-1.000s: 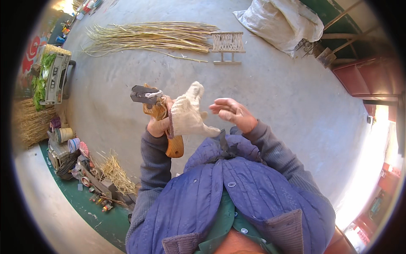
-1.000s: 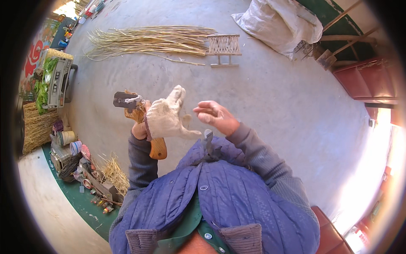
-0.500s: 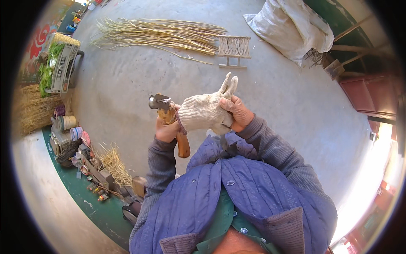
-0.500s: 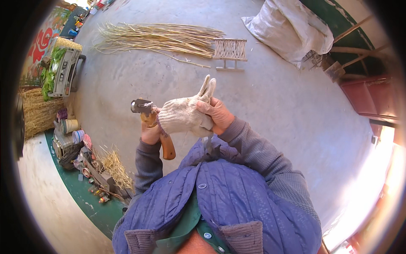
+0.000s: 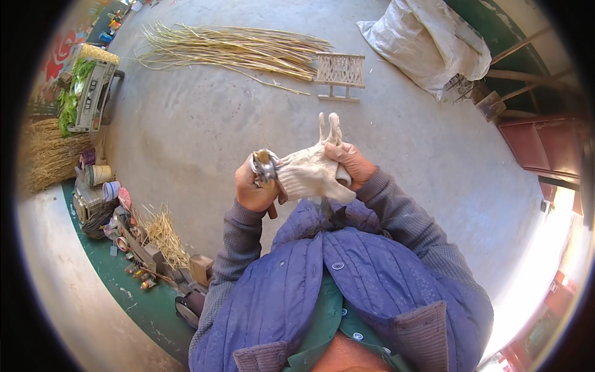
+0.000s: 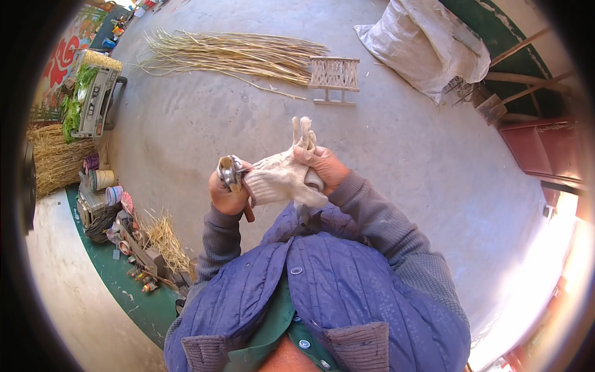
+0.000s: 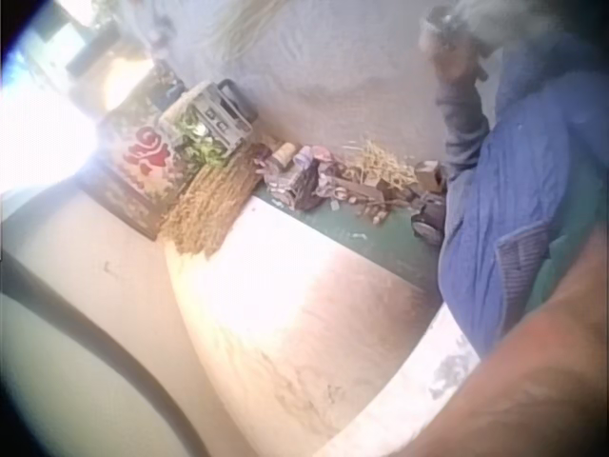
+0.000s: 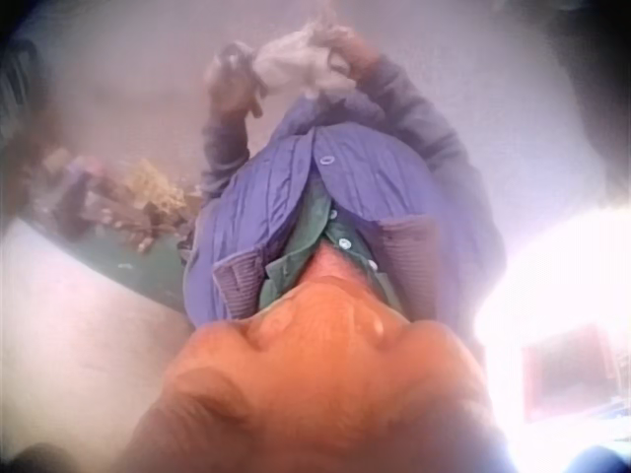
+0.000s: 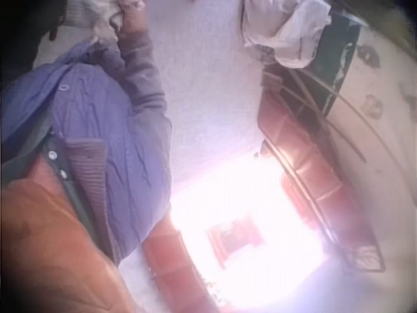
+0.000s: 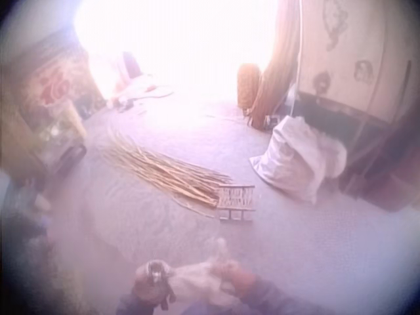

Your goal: The person sweeps a concrete floor with a traditional straw broom, then sits and trims long sticks with hand shears. The person puts on gloves before trimming and works on the floor.

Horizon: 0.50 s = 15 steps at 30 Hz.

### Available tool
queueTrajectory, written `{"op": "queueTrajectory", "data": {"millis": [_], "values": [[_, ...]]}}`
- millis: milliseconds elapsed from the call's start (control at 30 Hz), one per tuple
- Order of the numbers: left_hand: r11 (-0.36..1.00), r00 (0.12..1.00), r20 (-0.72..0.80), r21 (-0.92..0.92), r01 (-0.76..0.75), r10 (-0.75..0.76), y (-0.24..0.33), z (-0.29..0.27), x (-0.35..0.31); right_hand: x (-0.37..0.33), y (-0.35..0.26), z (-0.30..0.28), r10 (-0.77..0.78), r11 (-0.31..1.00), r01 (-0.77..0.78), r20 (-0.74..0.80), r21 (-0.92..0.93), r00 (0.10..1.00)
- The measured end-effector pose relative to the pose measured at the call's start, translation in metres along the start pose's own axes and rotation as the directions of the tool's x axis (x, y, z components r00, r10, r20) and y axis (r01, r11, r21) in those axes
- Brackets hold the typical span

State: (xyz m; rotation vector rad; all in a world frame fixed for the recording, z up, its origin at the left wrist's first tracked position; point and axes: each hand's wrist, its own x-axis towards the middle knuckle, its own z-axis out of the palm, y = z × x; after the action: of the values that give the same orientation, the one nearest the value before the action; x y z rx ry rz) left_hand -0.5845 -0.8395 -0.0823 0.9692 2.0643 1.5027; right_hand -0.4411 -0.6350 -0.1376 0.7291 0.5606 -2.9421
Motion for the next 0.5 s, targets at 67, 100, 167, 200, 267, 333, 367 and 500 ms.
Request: {"op": "queueTrajectory", "data": {"millis": [67, 100, 167, 200, 267, 333, 367, 500], "values": [[0.987, 0.997, -0.031, -0.143, 0.072, -0.077, 0.001, 0.001, -0.004, -0.006, -0.006, 0.003, -0.026, 0.999, 0.027, -0.014, 0.027, 1.000], [0.971, 0.993, -0.040, -0.215, 0.104, -0.115, 0.006, 0.002, -0.004, -0.004, -0.007, -0.003, -0.037, 0.999, 0.037, -0.007, 0.000, 0.999], [0.946, 0.981, -0.038, -0.272, 0.174, -0.191, 0.012, 0.003, -0.001, 0.002, -0.008, -0.023, -0.058, 0.997, 0.058, 0.010, -0.054, 0.998], [0.942, 0.973, -0.030, -0.258, 0.214, -0.229, 0.015, 0.003, 0.001, 0.003, -0.004, -0.026, -0.089, 0.995, 0.089, 0.008, -0.039, 0.996], [0.915, 0.957, -0.018, -0.301, 0.270, -0.288, 0.016, 0.003, 0.004, 0.005, -0.009, -0.034, -0.047, 0.999, 0.047, 0.008, 0.014, 0.999], [0.862, 0.942, -0.013, -0.410, 0.300, -0.334, 0.013, 0.003, 0.005, 0.013, -0.004, -0.048, -0.081, 0.996, 0.087, -0.168, 0.027, 0.982], [0.830, 0.935, -0.006, -0.463, 0.311, -0.354, 0.010, 0.003, 0.006, 0.016, -0.001, -0.062, -0.124, 0.992, 0.122, -0.172, -0.022, 0.977], [0.841, 0.934, -0.011, -0.437, 0.318, -0.358, -0.003, -0.002, 0.004, 0.013, -0.005, -0.085, -0.266, 0.913, 0.191, -0.171, -0.362, 0.949]]}}
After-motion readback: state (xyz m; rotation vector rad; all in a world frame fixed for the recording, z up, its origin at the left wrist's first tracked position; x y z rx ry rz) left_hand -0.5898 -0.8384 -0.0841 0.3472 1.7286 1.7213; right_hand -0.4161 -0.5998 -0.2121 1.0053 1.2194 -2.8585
